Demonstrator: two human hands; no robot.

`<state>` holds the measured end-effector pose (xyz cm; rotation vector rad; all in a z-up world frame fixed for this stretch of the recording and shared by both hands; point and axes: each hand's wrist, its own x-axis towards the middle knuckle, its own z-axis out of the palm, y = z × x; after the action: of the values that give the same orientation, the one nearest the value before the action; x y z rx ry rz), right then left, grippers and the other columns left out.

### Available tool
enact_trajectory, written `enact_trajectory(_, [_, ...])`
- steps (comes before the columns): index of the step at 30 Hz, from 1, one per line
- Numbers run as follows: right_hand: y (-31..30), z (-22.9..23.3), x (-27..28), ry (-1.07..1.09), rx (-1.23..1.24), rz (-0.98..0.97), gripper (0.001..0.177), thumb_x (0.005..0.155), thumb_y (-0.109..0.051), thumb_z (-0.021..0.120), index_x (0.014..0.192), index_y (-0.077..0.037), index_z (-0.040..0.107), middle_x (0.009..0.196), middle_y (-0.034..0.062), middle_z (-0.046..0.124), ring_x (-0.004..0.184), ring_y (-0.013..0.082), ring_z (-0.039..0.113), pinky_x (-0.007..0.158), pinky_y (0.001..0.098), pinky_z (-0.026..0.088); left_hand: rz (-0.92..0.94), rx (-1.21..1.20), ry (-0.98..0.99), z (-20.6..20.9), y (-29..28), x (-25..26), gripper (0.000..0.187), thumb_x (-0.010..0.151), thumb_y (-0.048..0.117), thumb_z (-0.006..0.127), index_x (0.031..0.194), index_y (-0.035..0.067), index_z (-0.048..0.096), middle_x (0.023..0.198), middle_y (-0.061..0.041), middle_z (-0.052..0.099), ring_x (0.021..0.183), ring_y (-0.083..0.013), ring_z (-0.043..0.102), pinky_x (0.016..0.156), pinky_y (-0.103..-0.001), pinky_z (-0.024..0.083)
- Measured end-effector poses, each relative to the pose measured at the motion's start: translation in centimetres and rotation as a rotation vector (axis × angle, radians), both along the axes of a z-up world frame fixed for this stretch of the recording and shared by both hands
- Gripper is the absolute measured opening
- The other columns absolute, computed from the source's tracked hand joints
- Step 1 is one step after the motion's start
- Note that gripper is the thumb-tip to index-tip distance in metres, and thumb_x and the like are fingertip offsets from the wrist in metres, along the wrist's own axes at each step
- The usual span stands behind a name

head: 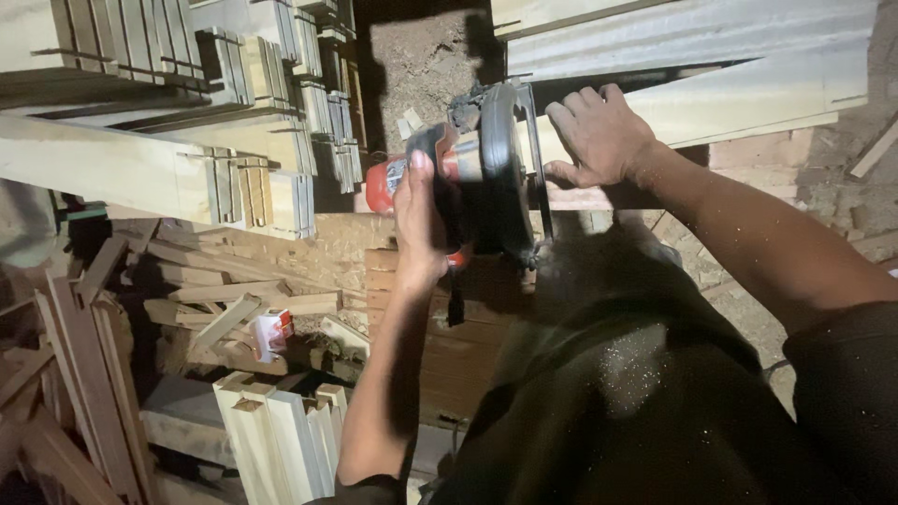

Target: The person uses a circular saw to cut multiple pieces of wood on a workbench. They repeatedly position each plank, cut it, and then stack the cut pieces to the side.

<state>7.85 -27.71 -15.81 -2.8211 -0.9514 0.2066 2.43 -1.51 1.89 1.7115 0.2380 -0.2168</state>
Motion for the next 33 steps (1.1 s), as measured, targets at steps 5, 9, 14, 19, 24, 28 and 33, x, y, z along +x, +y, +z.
enact_trajectory(5, [0.1,0.3,0.1,0.104,-0.024,-0.007,0.086,0.092,-0.075,0.040,0.138,-0.003,0.049,0.106,0.0160,0.055,0.098,0.0290,0.053,0.092,0.0497,0.043,0.002,-0.064,-0.023,-0.2,0.1,0.5,0.062,0.109,0.053,0.043,0.133,0.000,0.063,0.089,0.002,0.060,0.078,-0.0090,0.052,0.070,-0.025,0.043])
enact_trajectory(9, [0.1,0.6,0.1,0.062,-0.005,-0.006,0.086,0.091,-0.076,0.040,0.136,-0.003,0.049,0.104,0.0161,0.055,0.096,0.0283,0.052,0.090,0.0490,0.042,-0.008,-0.059,0.001,0.0,0.0,0.9,0.063,0.112,0.054,0.042,0.117,-0.004,0.064,0.083,0.000,0.057,0.074,-0.0105,0.052,0.067,-0.026,0.043])
enact_trajectory(14, [0.1,0.9,0.4,0.124,-0.062,0.002,0.083,0.092,-0.073,0.041,0.137,-0.004,0.048,0.102,0.0147,0.055,0.095,0.0278,0.053,0.090,0.0485,0.043,0.051,-0.061,0.066,-0.3,-0.1,1.7,0.059,0.109,0.053,0.042,0.119,0.000,0.067,0.073,0.000,0.051,0.062,-0.0113,0.045,0.057,-0.028,0.037])
enact_trajectory(19, [0.1,0.9,0.3,0.110,-0.041,0.002,0.080,0.091,-0.072,0.043,0.133,-0.005,0.050,0.103,0.0150,0.055,0.096,0.0277,0.053,0.090,0.0490,0.043,0.030,0.017,-0.026,-1.0,0.2,2.8,0.058,0.108,0.054,0.041,0.112,0.002,0.068,0.089,0.001,0.063,0.079,-0.0093,0.055,0.075,-0.027,0.049])
enact_trajectory(24, [0.1,1.3,0.2,0.041,0.054,-0.014,0.077,0.089,-0.068,0.048,0.132,-0.004,0.050,0.104,0.0152,0.055,0.097,0.0292,0.052,0.090,0.0492,0.042,0.041,0.093,0.060,-1.2,0.6,3.7,0.061,0.110,0.056,0.039,0.101,0.002,0.068,0.076,-0.004,0.053,0.068,-0.0127,0.049,0.064,-0.029,0.043])
enact_trajectory(28, [0.1,1.5,0.0,0.134,0.002,-0.023,0.076,0.090,-0.068,0.048,0.131,-0.004,0.050,0.105,0.0167,0.055,0.098,0.0303,0.052,0.089,0.0484,0.042,0.112,-0.008,0.088,-1.9,0.7,4.9,0.058,0.106,0.055,0.043,0.103,0.003,0.069,0.080,-0.001,0.061,0.071,-0.0113,0.055,0.066,-0.028,0.047])
enact_trajectory(33, [0.1,1.6,0.3,0.081,0.034,-0.004,0.083,0.089,-0.070,0.049,0.136,-0.001,0.049,0.106,0.0179,0.055,0.098,0.0308,0.052,0.088,0.0488,0.041,0.097,0.070,0.090,-2.4,1.0,7.1,0.062,0.103,0.063,0.044,0.098,0.005,0.065,0.069,-0.001,0.059,0.059,-0.0122,0.058,0.055,-0.028,0.050])
